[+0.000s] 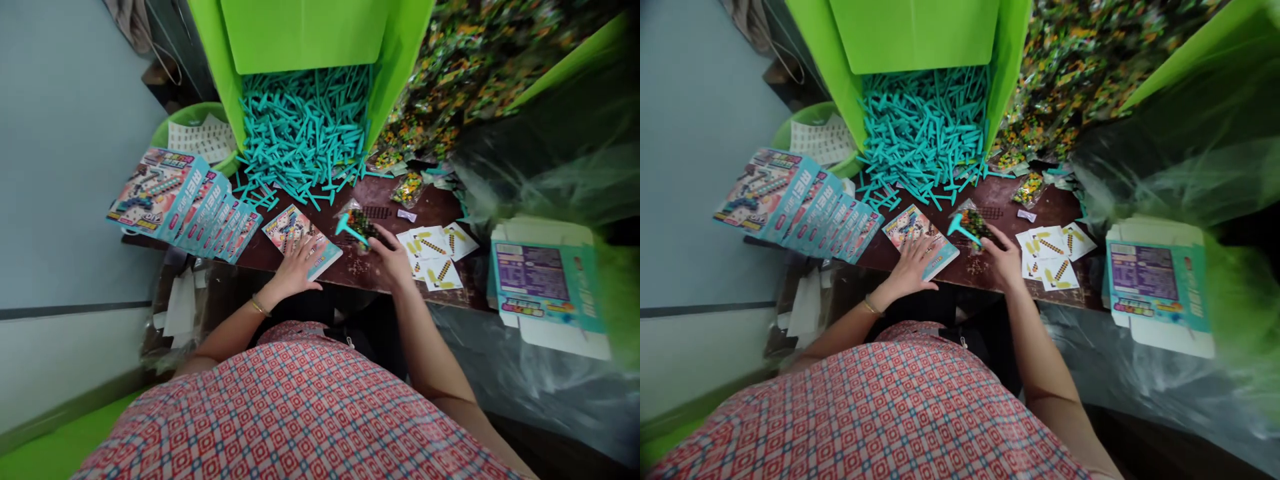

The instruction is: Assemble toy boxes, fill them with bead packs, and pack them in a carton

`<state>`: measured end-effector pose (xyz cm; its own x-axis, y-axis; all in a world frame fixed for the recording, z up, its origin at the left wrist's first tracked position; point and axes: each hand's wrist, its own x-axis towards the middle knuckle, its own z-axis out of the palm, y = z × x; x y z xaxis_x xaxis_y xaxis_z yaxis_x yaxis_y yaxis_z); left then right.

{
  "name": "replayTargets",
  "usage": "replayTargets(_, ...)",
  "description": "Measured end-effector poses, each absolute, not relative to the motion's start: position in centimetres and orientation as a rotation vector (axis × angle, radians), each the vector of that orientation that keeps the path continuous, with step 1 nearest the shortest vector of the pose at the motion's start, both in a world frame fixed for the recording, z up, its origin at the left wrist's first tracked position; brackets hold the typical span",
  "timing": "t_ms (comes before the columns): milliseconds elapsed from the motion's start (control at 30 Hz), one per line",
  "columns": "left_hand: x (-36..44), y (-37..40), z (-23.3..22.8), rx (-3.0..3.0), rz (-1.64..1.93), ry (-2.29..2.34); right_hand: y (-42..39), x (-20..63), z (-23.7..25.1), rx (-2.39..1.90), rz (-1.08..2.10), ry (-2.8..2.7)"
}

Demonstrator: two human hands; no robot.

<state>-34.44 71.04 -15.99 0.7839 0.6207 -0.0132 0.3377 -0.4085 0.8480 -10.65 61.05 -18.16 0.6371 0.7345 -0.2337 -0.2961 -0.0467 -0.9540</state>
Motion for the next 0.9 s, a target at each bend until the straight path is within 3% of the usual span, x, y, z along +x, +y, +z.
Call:
replayTargets(67, -36.3, 71.6, -16.2, 2.365, 0.306, 0.693, 59.6, -7.6, -17.8, -1.426, 0.847, -0.429)
replayTargets(133, -37.7, 72.8, -15.2, 2.440, 0.462, 0.705, 58.1, -5.4, -16.9, -1.437, 0.839, -0.503)
replayTargets(233, -38.8, 74.3, -11.5, 2.370, 0.760, 0.760, 56.2, -4.0, -14.8, -1.437, 0.856, -0.648)
replayTargets(333, -39.5, 74.2, -7.9, 2.323, 0.801, 0.742, 54.4, -4.2, -13.2, -1.482, 0.877, -0.745)
replayTargets(533, -39.4, 71.0, -7.7, 2.194, 0.692, 0.703, 50.9, -5.3, -12.2, -1.613, 0.881, -0.758)
replayTargets(667, -40.0, 71.0, -7.2, 2.033, 0.665, 0.781, 50.2, -4.8, -8.8, -1.622, 0.793, -0.783)
replayTargets(800, -39.5, 73.1, -6.8, 1.667, 0.330, 0.759, 53.0, -4.2, -4.7, -1.614, 0.819, -1.177)
replayTargets(900, -37.3, 75.2, -8.5, 1.311, 0.100, 0.713, 57.9, -4.6, -4.5, -1.665, 0.747, -1.324)
